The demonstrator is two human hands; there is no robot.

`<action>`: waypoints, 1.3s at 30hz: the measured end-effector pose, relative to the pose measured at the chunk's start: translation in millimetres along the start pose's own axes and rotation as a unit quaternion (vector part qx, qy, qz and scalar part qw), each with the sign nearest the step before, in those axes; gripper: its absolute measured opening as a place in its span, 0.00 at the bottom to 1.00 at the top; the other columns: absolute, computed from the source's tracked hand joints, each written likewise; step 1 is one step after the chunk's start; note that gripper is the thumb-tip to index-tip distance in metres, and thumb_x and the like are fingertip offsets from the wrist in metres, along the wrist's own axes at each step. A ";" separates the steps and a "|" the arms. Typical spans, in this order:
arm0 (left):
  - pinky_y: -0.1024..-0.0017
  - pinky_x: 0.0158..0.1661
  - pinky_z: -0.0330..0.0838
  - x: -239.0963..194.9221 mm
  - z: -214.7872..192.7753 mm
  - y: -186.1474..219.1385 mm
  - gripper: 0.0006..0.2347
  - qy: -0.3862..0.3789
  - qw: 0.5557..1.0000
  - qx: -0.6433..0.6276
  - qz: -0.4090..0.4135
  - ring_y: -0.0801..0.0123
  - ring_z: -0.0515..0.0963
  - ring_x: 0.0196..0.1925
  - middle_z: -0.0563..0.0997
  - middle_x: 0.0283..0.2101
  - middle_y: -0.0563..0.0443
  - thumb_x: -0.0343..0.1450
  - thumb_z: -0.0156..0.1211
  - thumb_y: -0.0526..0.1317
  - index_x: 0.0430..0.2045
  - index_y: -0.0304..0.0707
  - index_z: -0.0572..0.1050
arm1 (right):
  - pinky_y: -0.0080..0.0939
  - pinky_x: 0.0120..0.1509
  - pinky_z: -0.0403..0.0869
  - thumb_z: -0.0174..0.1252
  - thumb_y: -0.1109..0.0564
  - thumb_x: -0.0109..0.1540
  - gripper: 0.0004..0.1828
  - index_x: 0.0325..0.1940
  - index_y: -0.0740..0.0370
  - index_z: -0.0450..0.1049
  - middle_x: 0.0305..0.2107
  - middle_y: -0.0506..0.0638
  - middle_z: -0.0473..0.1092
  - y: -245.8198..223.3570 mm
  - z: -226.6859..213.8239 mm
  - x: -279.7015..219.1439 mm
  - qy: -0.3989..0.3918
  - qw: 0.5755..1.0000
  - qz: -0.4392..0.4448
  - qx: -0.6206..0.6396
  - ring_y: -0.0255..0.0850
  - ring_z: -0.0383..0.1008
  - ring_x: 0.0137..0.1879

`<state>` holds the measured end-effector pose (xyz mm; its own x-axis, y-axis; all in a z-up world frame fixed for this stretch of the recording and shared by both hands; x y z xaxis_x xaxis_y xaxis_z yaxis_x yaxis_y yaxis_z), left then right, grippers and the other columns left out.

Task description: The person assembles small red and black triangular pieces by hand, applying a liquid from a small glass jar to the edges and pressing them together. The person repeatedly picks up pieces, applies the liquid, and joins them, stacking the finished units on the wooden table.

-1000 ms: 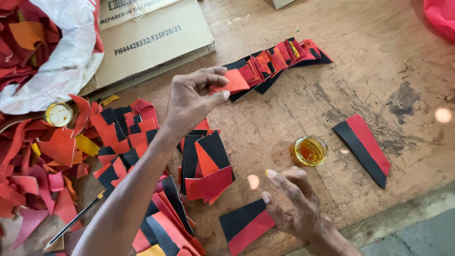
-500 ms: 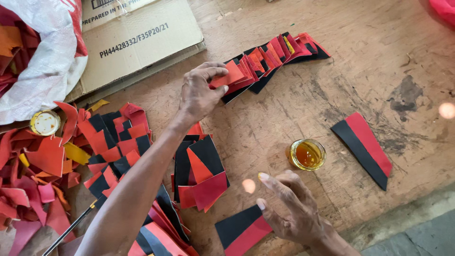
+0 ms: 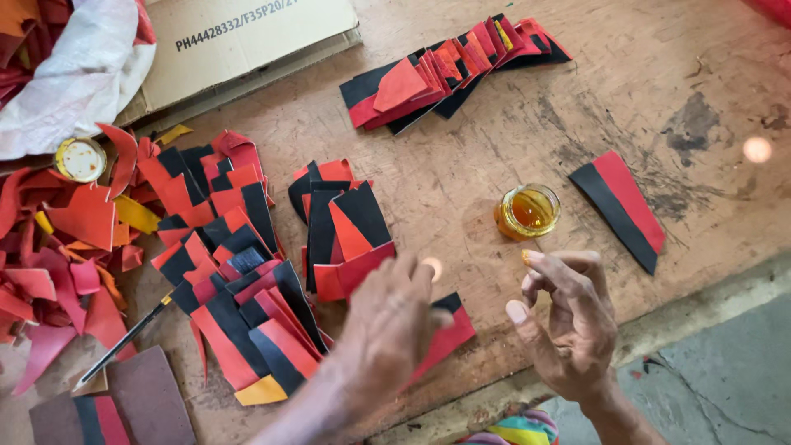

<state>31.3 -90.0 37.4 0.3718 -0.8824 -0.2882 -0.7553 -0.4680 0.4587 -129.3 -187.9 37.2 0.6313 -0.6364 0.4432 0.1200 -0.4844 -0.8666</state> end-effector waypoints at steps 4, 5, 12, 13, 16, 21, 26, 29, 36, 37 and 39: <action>0.57 0.51 0.64 -16.6 27.1 0.3 0.33 0.023 0.999 0.005 -0.045 0.50 0.69 0.54 0.70 0.50 0.39 0.52 0.78 0.39 0.51 0.30 0.68 | 0.32 0.53 0.73 0.62 0.65 0.60 0.28 0.65 0.66 0.69 0.51 0.51 0.61 2.8 1.5 -15.8 -0.071 0.996 0.052 0.001 0.33 0.67 0.50; 0.56 0.50 0.65 -17.9 26.7 -0.2 0.33 0.047 0.999 -0.005 -0.023 0.49 0.71 0.52 0.71 0.49 0.38 0.51 0.78 0.37 0.49 0.30 0.68 | 0.33 0.54 0.73 0.62 0.66 0.59 0.29 0.65 0.66 0.69 0.52 0.52 0.60 4.9 2.5 -18.4 -0.094 0.993 0.067 0.004 0.34 0.66 0.50; 0.68 0.41 0.75 -26.1 36.7 -20.5 0.18 -0.056 0.937 -0.346 -0.001 0.69 0.81 0.38 0.85 0.36 0.54 0.59 0.76 0.36 0.42 0.36 0.81 | 0.43 0.64 0.68 0.64 0.58 0.58 0.35 0.70 0.67 0.69 0.60 0.56 0.59 15.3 8.9 -30.4 -0.143 0.905 0.188 0.354 0.43 0.63 0.63; 0.73 0.39 0.77 -28.1 35.2 -24.6 0.16 -0.092 0.897 -0.433 -0.005 0.76 0.82 0.35 0.87 0.35 0.58 0.59 0.76 0.37 0.41 0.38 0.85 | 0.44 0.66 0.69 0.65 0.55 0.59 0.36 0.71 0.65 0.69 0.60 0.56 0.59 10.6 8.5 -30.4 -0.158 0.914 0.163 0.337 0.44 0.63 0.65; 0.77 0.36 0.73 -34.2 20.4 -28.8 0.13 -0.152 0.799 -0.581 0.021 0.83 0.77 0.34 0.85 0.34 0.59 0.64 0.72 0.39 0.40 0.34 0.84 | 0.47 0.70 0.69 0.67 0.52 0.59 0.38 0.73 0.60 0.68 0.63 0.56 0.60 -7.8 12.5 -30.2 -0.201 0.952 0.101 0.208 0.43 0.63 0.64; 0.80 0.41 0.71 -33.0 -5.0 -28.5 0.12 -0.161 0.807 -0.558 0.109 0.85 0.74 0.39 0.81 0.36 0.62 0.69 0.71 0.39 0.41 0.30 0.82 | 0.51 0.74 0.65 0.69 0.52 0.60 0.39 0.74 0.54 0.64 0.66 0.58 0.57 -37.6 26.4 -20.2 -0.237 0.963 0.050 0.119 0.47 0.60 0.70; 0.80 0.43 0.72 -29.7 -6.9 -27.1 0.12 -0.177 0.794 -0.567 0.128 0.86 0.74 0.40 0.81 0.37 0.63 0.70 0.70 0.38 0.43 0.29 0.81 | 0.52 0.76 0.61 0.69 0.52 0.58 0.42 0.75 0.51 0.62 0.66 0.56 0.58 -48.5 33.9 -10.2 -0.248 0.968 -0.004 0.027 0.51 0.58 0.74; 0.79 0.43 0.72 -28.4 -7.4 -27.4 0.11 -0.179 0.788 -0.573 0.138 0.85 0.75 0.39 0.81 0.36 0.62 0.70 0.70 0.38 0.42 0.28 0.81 | 0.51 0.73 0.65 0.69 0.52 0.59 0.42 0.75 0.49 0.61 0.66 0.56 0.57 -47.2 37.7 -8.6 -0.246 0.969 -0.018 0.019 0.49 0.61 0.72; 0.80 0.43 0.73 -20.6 -15.4 -35.1 0.13 -0.173 0.783 -0.585 0.121 0.85 0.76 0.39 0.83 0.37 0.60 0.69 0.69 0.36 0.44 0.27 0.81 | 0.41 0.60 0.77 0.68 0.53 0.59 0.38 0.72 0.38 0.66 0.65 0.47 0.62 -54.1 35.6 -8.6 -0.151 0.973 -0.102 -0.139 0.34 0.67 0.60; 0.80 0.42 0.73 -20.3 -16.2 -35.7 0.13 -0.172 0.784 -0.584 0.121 0.85 0.76 0.39 0.83 0.37 0.60 0.69 0.69 0.36 0.45 0.27 0.81 | 0.41 0.59 0.77 0.68 0.54 0.59 0.37 0.72 0.38 0.66 0.64 0.47 0.62 -54.1 34.1 -7.1 -0.138 0.976 -0.093 -0.144 0.35 0.67 0.60; 0.79 0.43 0.73 -21.3 -16.3 -32.0 0.12 -0.183 0.783 -0.576 0.144 0.85 0.75 0.40 0.83 0.38 0.59 0.72 0.69 0.37 0.44 0.25 0.81 | 0.43 0.60 0.75 0.66 0.54 0.59 0.38 0.73 0.40 0.63 0.64 0.51 0.59 -57.4 33.1 -4.4 -0.133 0.979 -0.101 -0.118 0.40 0.64 0.63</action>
<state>56.3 -57.0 42.5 -0.0630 -0.9854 -0.1579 0.2880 -0.1695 0.9425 -113.6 -137.4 77.4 0.7938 -0.3497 0.4975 0.1031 -0.7289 -0.6768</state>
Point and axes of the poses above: each hand's wrist, its own x-axis towards the middle knuckle, its own z-axis out of the palm, y = z × x, the point moved 7 cm from there along x, towards the middle knuckle
